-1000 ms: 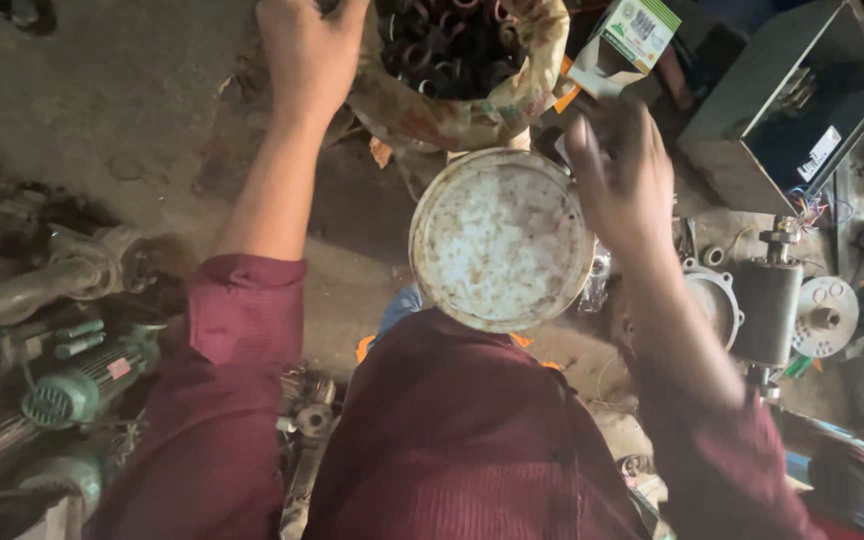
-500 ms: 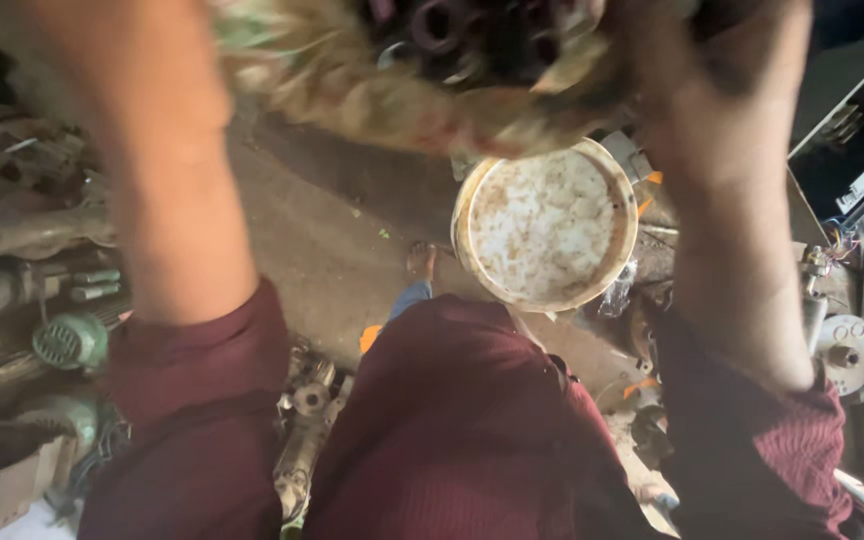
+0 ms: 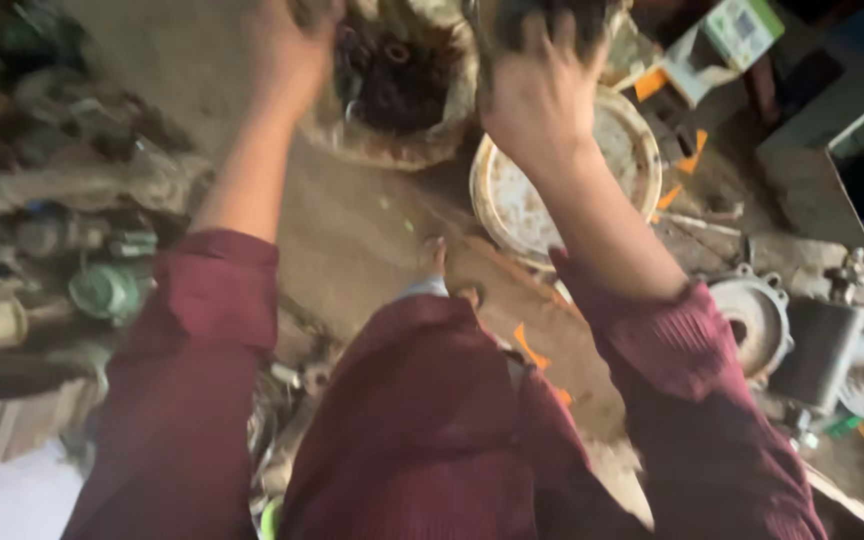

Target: The person fits small ring components into a circular motor end housing on the workbench, pressing them into the central bore by hand. They then tap the housing with a hammer, align it over the motor armature, and lift the assembled housing to attach it to the motor shaft.

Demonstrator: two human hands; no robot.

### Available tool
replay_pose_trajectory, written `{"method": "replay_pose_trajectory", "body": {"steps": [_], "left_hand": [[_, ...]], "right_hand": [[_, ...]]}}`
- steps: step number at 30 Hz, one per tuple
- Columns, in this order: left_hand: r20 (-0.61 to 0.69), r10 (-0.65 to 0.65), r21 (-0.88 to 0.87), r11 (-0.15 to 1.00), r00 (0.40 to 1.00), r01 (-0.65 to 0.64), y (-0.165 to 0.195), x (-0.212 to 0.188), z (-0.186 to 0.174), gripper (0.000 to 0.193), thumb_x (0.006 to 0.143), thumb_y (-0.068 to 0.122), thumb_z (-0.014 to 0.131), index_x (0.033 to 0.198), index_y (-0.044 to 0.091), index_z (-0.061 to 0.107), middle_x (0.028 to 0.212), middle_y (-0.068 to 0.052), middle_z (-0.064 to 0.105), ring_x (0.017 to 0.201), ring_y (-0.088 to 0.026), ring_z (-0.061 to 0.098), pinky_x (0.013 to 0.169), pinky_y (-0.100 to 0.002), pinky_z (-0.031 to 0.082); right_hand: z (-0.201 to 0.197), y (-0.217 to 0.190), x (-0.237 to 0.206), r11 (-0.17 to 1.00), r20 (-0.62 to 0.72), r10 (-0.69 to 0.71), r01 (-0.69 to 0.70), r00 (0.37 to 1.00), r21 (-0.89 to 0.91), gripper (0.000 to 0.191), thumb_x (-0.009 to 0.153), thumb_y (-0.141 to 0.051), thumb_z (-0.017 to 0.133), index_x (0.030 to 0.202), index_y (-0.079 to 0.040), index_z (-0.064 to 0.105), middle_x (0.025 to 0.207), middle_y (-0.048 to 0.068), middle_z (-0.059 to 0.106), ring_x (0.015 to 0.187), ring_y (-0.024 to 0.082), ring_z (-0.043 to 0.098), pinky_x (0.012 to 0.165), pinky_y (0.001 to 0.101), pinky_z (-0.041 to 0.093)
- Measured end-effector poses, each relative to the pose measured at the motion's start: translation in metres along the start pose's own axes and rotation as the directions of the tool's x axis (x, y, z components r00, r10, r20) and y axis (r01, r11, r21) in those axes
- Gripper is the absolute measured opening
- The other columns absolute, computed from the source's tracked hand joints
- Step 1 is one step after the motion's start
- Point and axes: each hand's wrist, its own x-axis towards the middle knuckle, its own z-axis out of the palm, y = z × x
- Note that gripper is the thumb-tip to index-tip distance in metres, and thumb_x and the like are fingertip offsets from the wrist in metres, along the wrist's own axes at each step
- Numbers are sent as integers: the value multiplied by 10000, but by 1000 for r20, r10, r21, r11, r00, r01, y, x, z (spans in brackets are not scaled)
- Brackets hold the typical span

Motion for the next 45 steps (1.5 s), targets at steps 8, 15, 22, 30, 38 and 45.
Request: {"method": "replay_pose_trajectory", "body": {"steps": [8,15,22,30,38,45], "left_hand": [[161,-7,14,1000,987,5,-29,-30,-25,593,963,237,764,1457,79,476,1225,-235,664,1153,-445,625,972,-520,510],[116,140,-16,990,983,-139,-74,-14,-51,667,942,205,779,1493,39,441,1374,-308,519,1246,-498,516,991,-537,482],[301,550,15,814,779,-581,-99,5,-61,379,946,99,717,1319,89,650,1287,-129,585,1131,-319,626,974,-489,517],[650,499,-34,773,574,-634,-111,35,-9,461,876,65,617,1334,35,644,1308,-167,570,1124,-351,618,866,-387,570],[749,561,-219,712,353,-667,-104,47,8,467,816,310,720,1275,235,674,1450,-170,484,1304,-405,451,953,-590,462],[726,476,47,686,496,-726,-123,77,0,443,934,212,659,1373,152,655,1486,-227,469,1327,-459,453,960,-593,457]], "right_hand": [[-79,-69,-72,974,-52,-82,91,995,210,179,995,-145,694,1156,-78,732,1336,165,630,1211,380,570,954,460,484],[-33,-133,-33,918,142,-114,50,983,392,395,968,-184,643,1344,-68,614,1348,125,622,1172,321,632,951,431,545],[69,-155,29,957,365,126,-210,922,200,618,869,-188,659,1458,-37,546,1380,196,553,869,345,720,690,444,576],[76,-193,12,833,340,483,-543,807,108,333,856,-193,745,1171,-107,675,1436,168,530,893,344,709,716,450,576],[75,-203,26,744,374,632,-666,679,-47,445,812,-244,794,1235,-160,683,1463,147,499,961,367,657,734,482,569],[75,-216,31,709,255,705,-674,662,-207,504,843,-263,787,1304,-97,672,1445,162,509,1184,412,534,841,490,555]]}}
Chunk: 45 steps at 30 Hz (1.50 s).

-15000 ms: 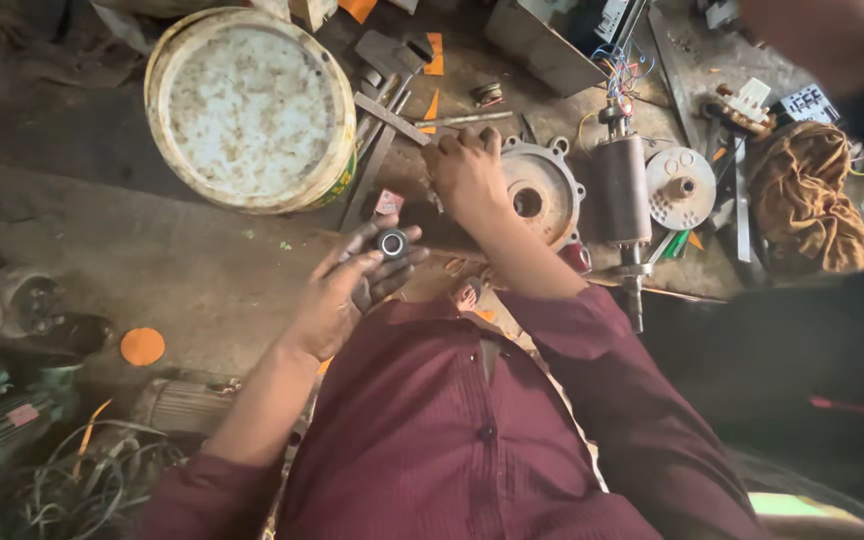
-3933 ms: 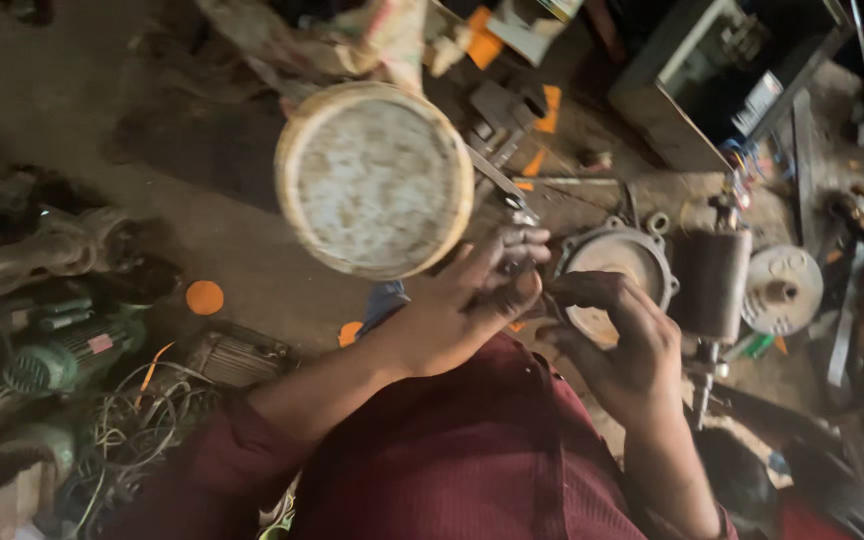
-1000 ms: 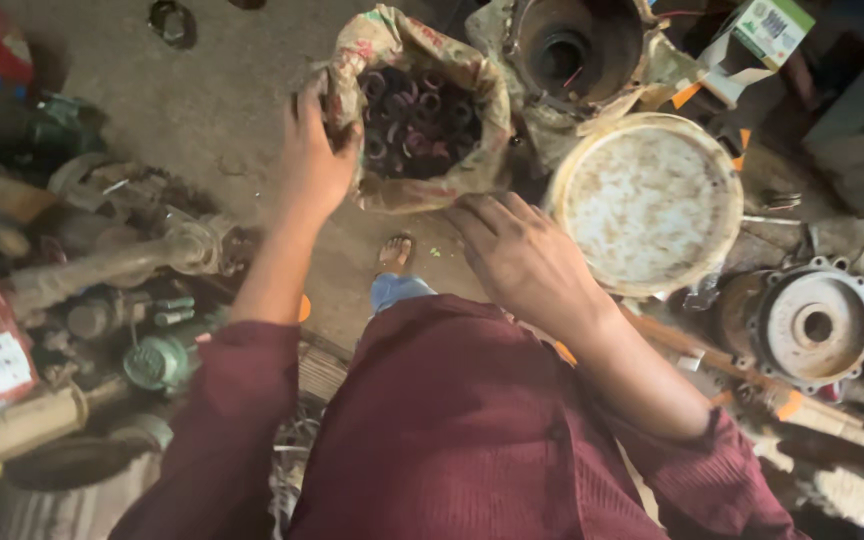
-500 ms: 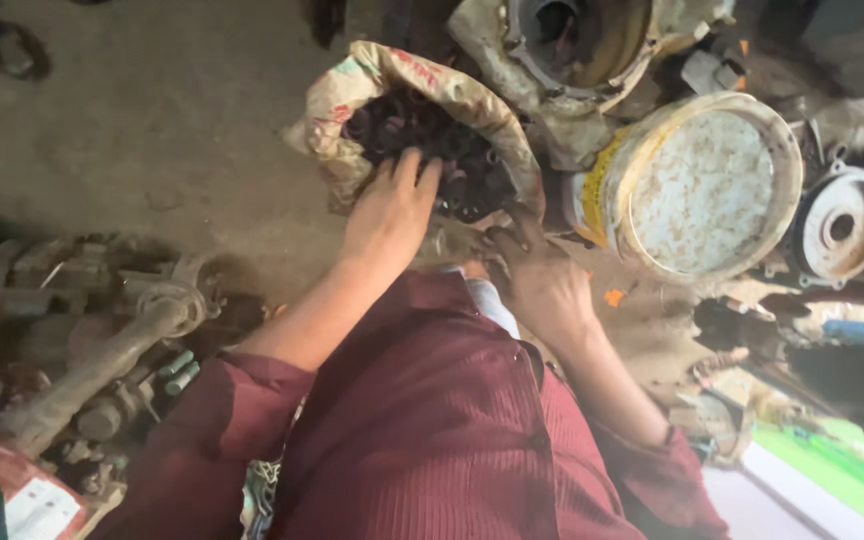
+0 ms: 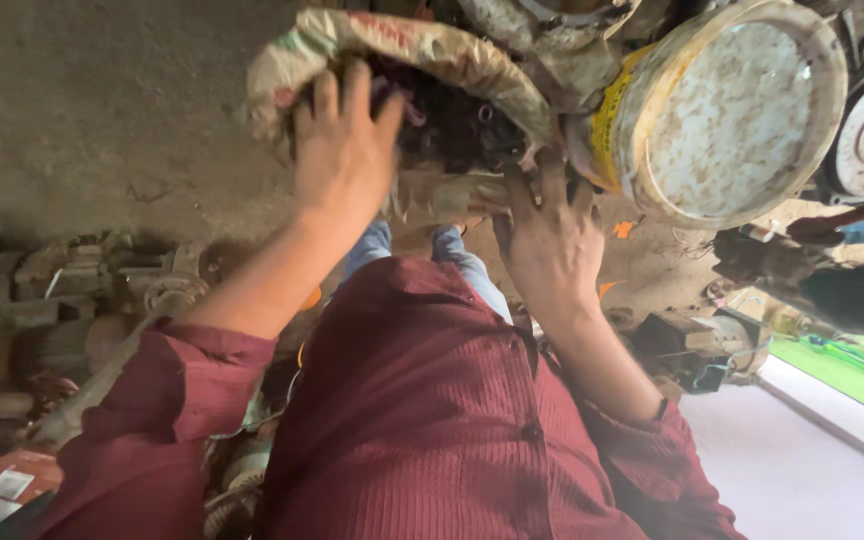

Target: The person fits small ring components into a circular motor end housing on the workbench, pressing them into the central bore by hand. They then tap the housing with a hammer, align it over the motor armature, and lift the assembled housing to attach it to the motor shaft.

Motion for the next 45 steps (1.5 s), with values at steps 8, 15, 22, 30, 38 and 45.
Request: {"method": "replay_pose_trajectory", "body": {"steps": [8,15,22,30,38,45], "left_hand": [[-117,99,-18,995,988,-102,9,-1,7,222,977,136,622,1176,84,705,1422,-172,535,1320,-410,493,1037,-540,464],[-103,140,-101,983,985,-150,2,-8,10,266,922,106,607,1131,156,763,1322,-178,569,1288,-416,485,1041,-548,455],[179,248,-212,955,952,-208,5,-24,1,202,849,168,620,945,175,798,1405,-208,542,1346,-429,444,1075,-598,380],[93,121,-257,962,988,-94,-7,-34,-14,412,851,63,660,1261,60,696,1420,-221,545,1362,-464,466,1067,-549,447],[-114,56,-190,979,992,-77,-5,10,10,487,893,73,669,1378,93,641,1393,-197,528,1290,-473,496,1016,-541,471],[-78,71,-96,992,994,-79,-9,25,30,357,960,96,593,1286,177,713,1331,-190,544,1317,-442,463,1067,-593,427]], "right_hand": [[-8,-1,-3,995,82,-24,16,996,100,393,872,-273,781,1193,-68,687,1463,130,502,1226,390,545,925,520,520],[-4,-3,-2,987,56,-61,52,997,153,413,841,-273,787,1174,-61,663,1522,157,465,1216,402,558,900,514,522],[-3,-4,-2,976,109,-80,56,991,210,432,830,-285,788,1197,-89,675,1529,178,454,1194,426,559,897,528,512],[-6,-3,-1,975,80,-101,83,992,204,472,849,-333,792,1246,-111,666,1544,167,434,1295,414,532,979,531,500],[-3,-4,5,935,117,-37,-7,992,356,582,903,-379,773,1373,-73,620,1566,226,408,1187,404,613,896,506,538],[4,-5,9,957,-16,-94,95,995,274,502,958,-355,760,1360,-77,645,1551,232,431,1271,420,587,937,490,541]]}}
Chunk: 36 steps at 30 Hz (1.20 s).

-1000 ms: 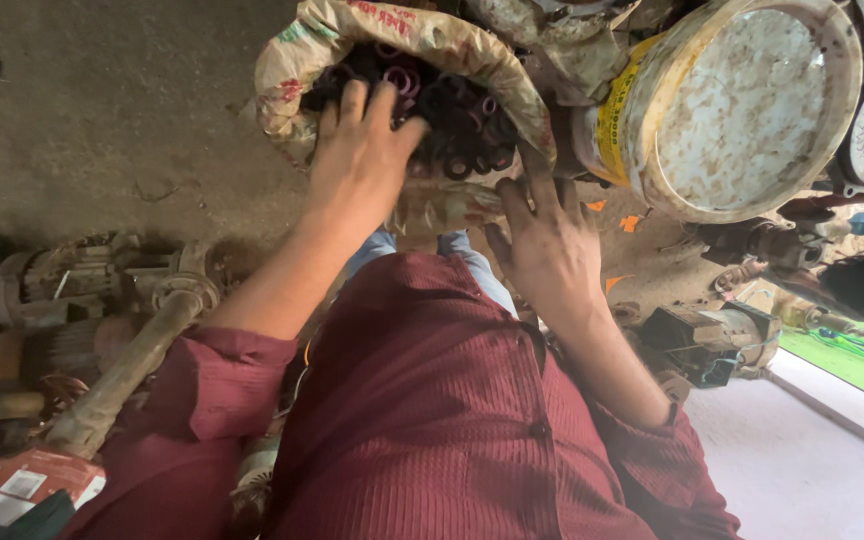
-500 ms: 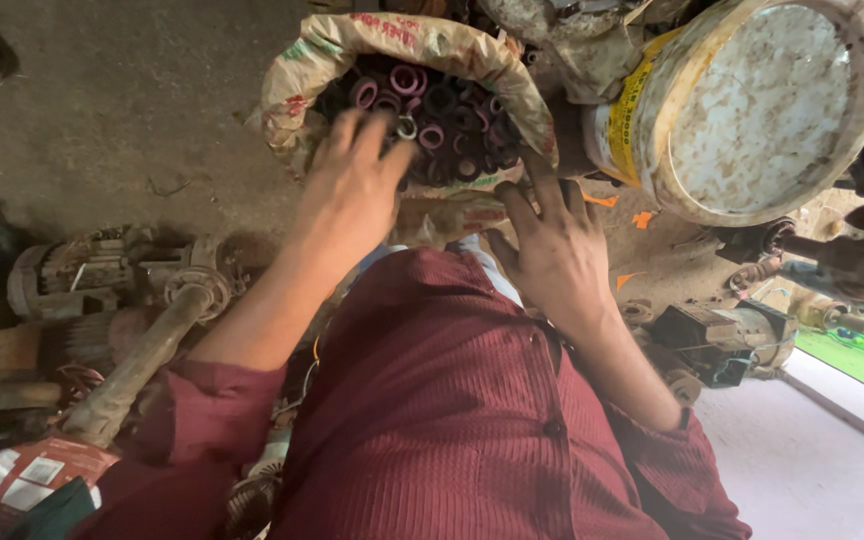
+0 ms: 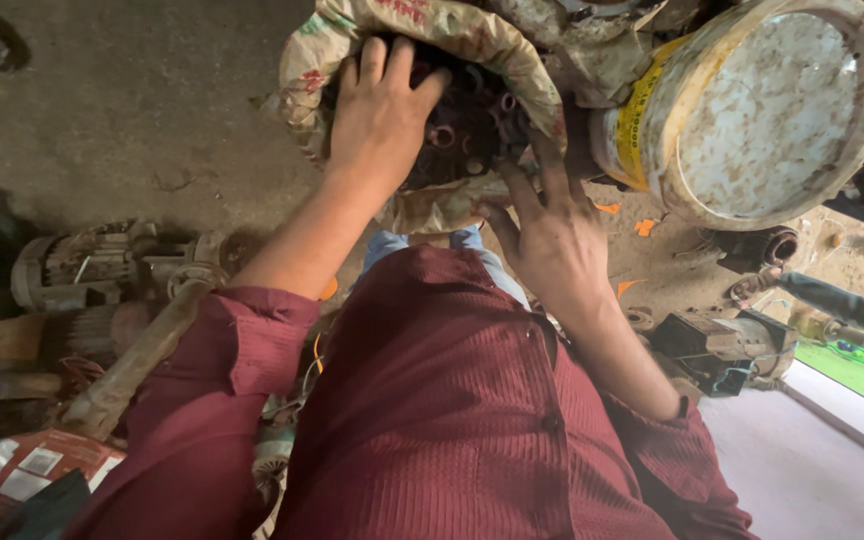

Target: The person fits small ring components into a circular motor end housing on the workbench, pressing them into the central bore by hand. They then tap the housing with a hammer, align it over the motor armature, and lift the assembled housing to attach it to the motor shaft.

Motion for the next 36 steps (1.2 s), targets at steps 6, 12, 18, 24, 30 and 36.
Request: {"method": "replay_pose_trajectory", "body": {"steps": [6,12,18,24,30,36], "left_hand": [[74,82,-136,988,994,-72,-14,-24,-28,434,821,35,587,1200,137,772,1443,-239,516,1351,-481,428,1024,-587,428],[182,79,-42,997,980,-72,-7,-39,-54,157,831,123,683,946,132,790,1443,-254,545,1366,-450,433,1078,-597,399],[72,14,-92,996,997,-7,12,-25,-38,387,803,179,701,1164,40,718,1370,-245,550,1289,-443,474,1031,-613,395],[40,113,-25,993,993,-112,24,-25,-5,314,867,150,673,1179,120,688,1345,-163,579,1264,-385,523,1020,-551,453],[-91,77,-66,994,993,-83,29,-11,13,353,908,150,664,1248,59,677,1246,-166,583,1202,-402,543,956,-515,469],[-131,113,-182,974,985,-136,24,-15,-5,375,820,183,752,1186,116,703,1254,-99,588,1219,-362,515,997,-487,468]], "right_hand": [[-3,3,-4,997,-32,-30,28,999,-67,504,925,-359,770,1349,-109,661,1522,189,461,1332,448,517,973,515,531],[-7,3,-7,1000,13,4,-3,1000,-24,502,917,-325,774,1355,-106,664,1518,183,465,1318,446,504,967,543,512],[-6,3,-5,999,21,-16,18,1000,-51,500,907,-321,778,1338,-96,662,1533,192,447,1332,461,487,1000,546,503],[-5,3,-3,999,31,-21,22,999,-50,534,895,-306,785,1372,-103,657,1539,182,436,1323,466,479,1010,554,503],[-5,1,-2,997,94,58,-54,994,-47,548,867,-308,782,1368,-128,652,1548,174,425,1316,490,447,965,585,483],[-6,4,-4,999,50,28,-27,998,-22,519,888,-312,780,1360,-142,651,1548,152,432,1392,460,424,1036,584,462]]}}
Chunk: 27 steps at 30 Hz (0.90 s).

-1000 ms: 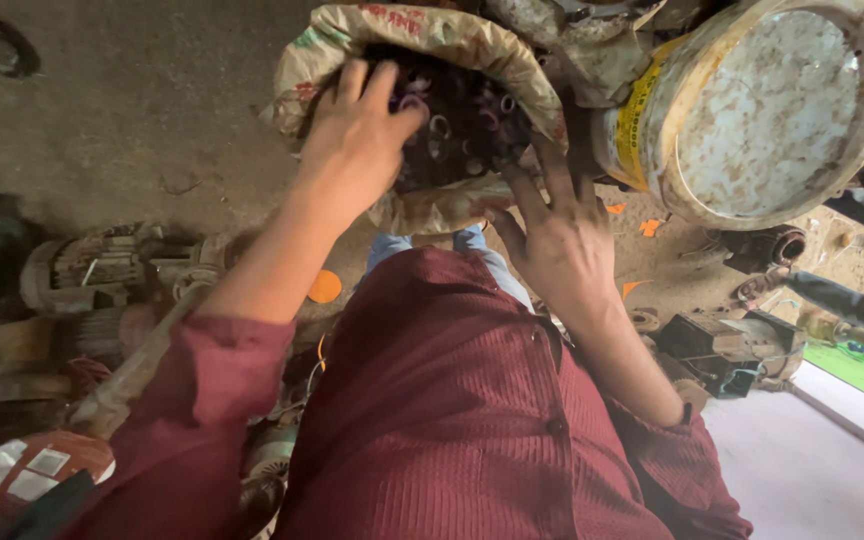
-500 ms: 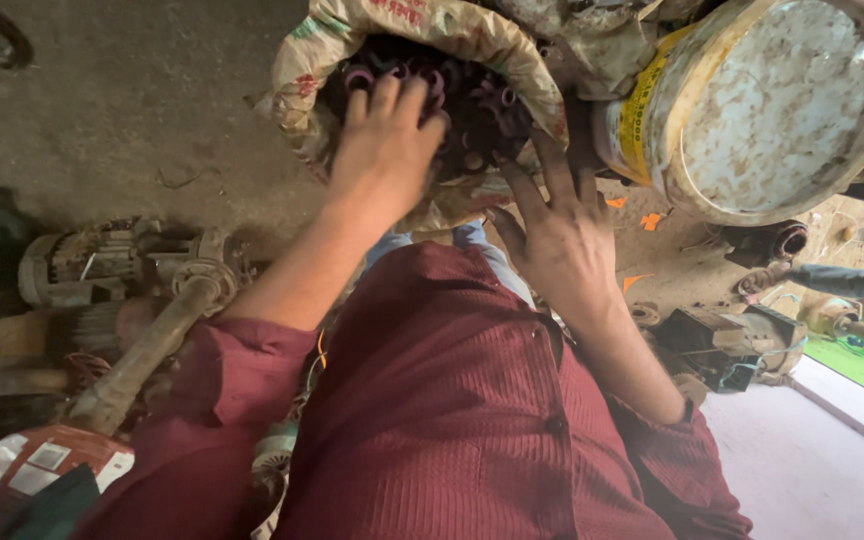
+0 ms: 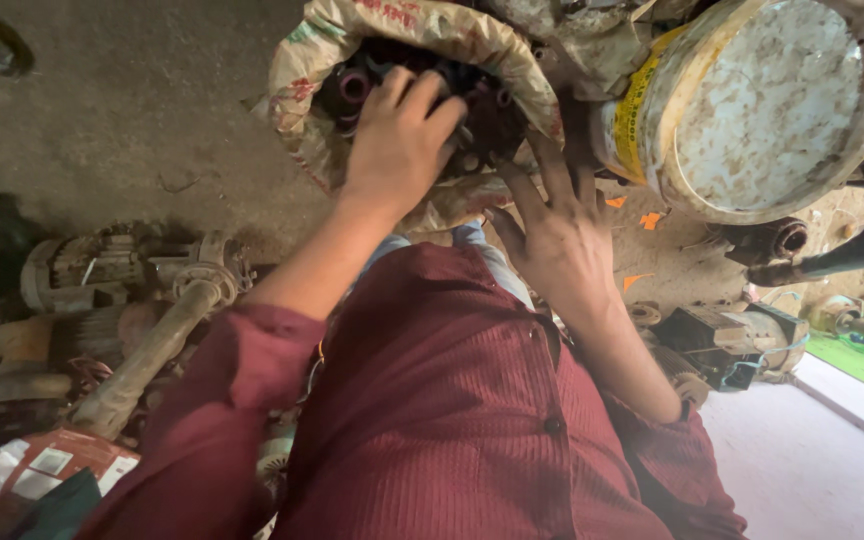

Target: The person fits small ring components into a circular motor end housing on the workbench, pressing them into the central bore by hand. They then tap the housing with a hammer, align it over the motor armature, and lift the assembled housing to attach it to the motor shaft.

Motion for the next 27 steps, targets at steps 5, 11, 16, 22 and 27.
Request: {"method": "replay_pose_trajectory", "body": {"steps": [5,11,16,22,27], "left_hand": [[-291,293,10,953,911,-303,-4,-26,-29,197,942,224,841,1105,250,732,1244,34,565,1174,-213,470,967,-397,441],[-390,433,74,894,813,-441,6,-29,-42,201,921,165,818,1013,268,672,1141,76,560,1082,-186,485,887,-381,431],[-370,448,51,884,814,-464,19,-23,-51,170,969,208,795,1038,269,651,1126,73,562,1051,-175,505,887,-377,446],[17,-66,-585,809,998,63,38,-12,-67,219,1050,190,718,1235,89,658,1208,-27,692,1049,-213,699,881,-355,560],[296,-240,-795,475,925,378,56,-9,-70,203,1007,221,737,1124,54,731,1019,-50,787,909,-154,771,780,-281,613]], "right_hand": [[-1,5,-2,990,-41,21,-15,999,138,507,888,-256,771,1364,-120,664,1522,170,479,1345,436,459,1062,562,440],[0,10,-5,851,-49,83,-46,995,523,228,1065,-168,650,1274,-81,678,1262,113,692,1106,258,706,928,352,568],[2,13,-6,183,280,167,-308,945,934,206,1063,-166,651,1203,-17,672,1001,24,690,867,84,614,781,259,528],[9,17,-12,20,283,209,-294,936,956,106,1044,-110,679,1101,-22,665,960,25,706,838,92,634,770,271,542],[14,19,-12,63,281,210,-300,936,952,117,1031,-107,689,1107,-20,669,909,16,695,823,86,637,761,259,547]]}}
